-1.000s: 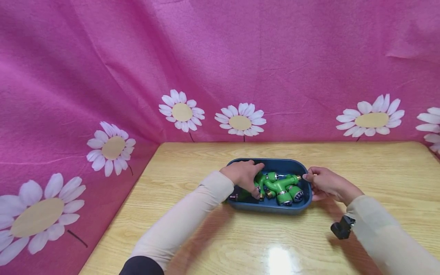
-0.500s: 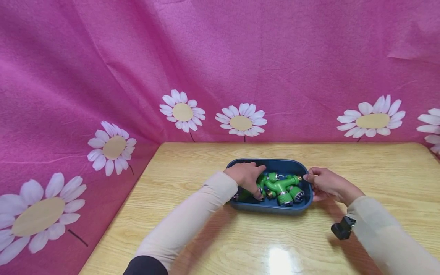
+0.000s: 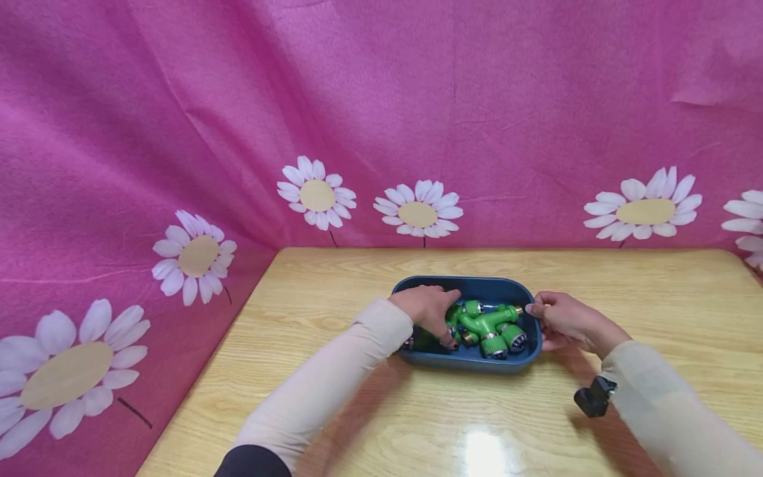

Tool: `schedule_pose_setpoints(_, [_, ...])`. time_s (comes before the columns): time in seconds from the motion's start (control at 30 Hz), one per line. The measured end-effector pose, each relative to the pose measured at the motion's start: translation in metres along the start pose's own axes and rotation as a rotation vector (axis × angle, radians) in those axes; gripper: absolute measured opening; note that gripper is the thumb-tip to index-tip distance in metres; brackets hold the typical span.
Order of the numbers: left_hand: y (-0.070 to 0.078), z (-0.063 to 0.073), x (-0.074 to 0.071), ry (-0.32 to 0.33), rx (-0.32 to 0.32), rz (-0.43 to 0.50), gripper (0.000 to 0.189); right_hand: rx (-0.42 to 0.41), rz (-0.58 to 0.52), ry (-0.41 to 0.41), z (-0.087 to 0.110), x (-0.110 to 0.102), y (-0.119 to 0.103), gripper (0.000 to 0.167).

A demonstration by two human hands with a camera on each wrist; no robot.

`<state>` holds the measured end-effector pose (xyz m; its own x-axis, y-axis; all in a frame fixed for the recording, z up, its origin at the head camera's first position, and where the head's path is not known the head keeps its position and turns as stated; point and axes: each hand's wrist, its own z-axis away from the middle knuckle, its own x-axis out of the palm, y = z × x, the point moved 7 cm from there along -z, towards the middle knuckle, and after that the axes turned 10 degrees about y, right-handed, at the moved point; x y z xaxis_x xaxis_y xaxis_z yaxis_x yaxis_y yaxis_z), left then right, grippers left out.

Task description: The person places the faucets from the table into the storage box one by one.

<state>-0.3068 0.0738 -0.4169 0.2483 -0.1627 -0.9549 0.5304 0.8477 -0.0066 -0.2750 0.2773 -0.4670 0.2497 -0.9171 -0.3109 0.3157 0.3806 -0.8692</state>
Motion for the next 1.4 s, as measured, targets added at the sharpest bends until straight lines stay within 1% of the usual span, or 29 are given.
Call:
schedule_pose_setpoints(0.17, [-0.002, 0.003, 0.003, -0.016, -0.021, 0.014, 0.086, 0.001, -0.008, 0.005, 0.000, 0.001, 0.001, 0.021])
schedule_pose_setpoints(0.27, [-0.005, 0.007, 0.006, -0.030, -0.044, -0.002, 0.082, 0.000, -0.015, 0.000, 0.000, 0.004, 0.002, 0.021])
schedule_pose_setpoints(0.47, [-0.010, 0.010, 0.010, -0.056, -0.050, -0.001, 0.086, -0.003, -0.007, -0.009, 0.000, 0.007, 0.001, 0.020])
schedule_pose_setpoints(0.63, [-0.013, 0.013, 0.008, -0.045, -0.065, -0.007, 0.085, -0.005, 0.002, -0.008, -0.002, 0.007, -0.004, 0.021])
schedule_pose_setpoints(0.8, [-0.012, 0.015, 0.007, -0.028, -0.070, -0.025, 0.076, -0.001, -0.005, -0.007, -0.002, 0.006, -0.004, 0.020])
schedule_pose_setpoints(1.0, [-0.011, 0.014, 0.010, -0.041, -0.070, 0.001, 0.069, 0.012, -0.008, -0.007, -0.001, 0.006, 0.001, 0.020])
schedule_pose_setpoints(1.1, [-0.011, 0.013, 0.010, -0.043, -0.047, 0.014, 0.064, 0.015, -0.004, -0.005, 0.000, 0.005, 0.004, 0.021])
schedule_pose_setpoints(1.2, [-0.013, 0.010, 0.006, -0.031, -0.005, 0.032, 0.071, 0.011, 0.000, -0.002, 0.000, 0.003, 0.004, 0.021])
schedule_pose_setpoints(1.27, [-0.015, 0.007, 0.000, 0.016, 0.049, 0.059, 0.074, 0.005, -0.001, 0.000, 0.000, 0.002, 0.003, 0.021])
schedule_pose_setpoints(1.33, [-0.018, 0.005, -0.008, 0.084, 0.111, 0.098, 0.074, 0.000, -0.002, 0.004, 0.000, 0.001, 0.002, 0.021])
schedule_pose_setpoints(1.4, [-0.023, 0.004, -0.017, 0.160, 0.169, 0.140, 0.066, -0.002, -0.002, 0.005, 0.000, 0.000, 0.000, 0.020])
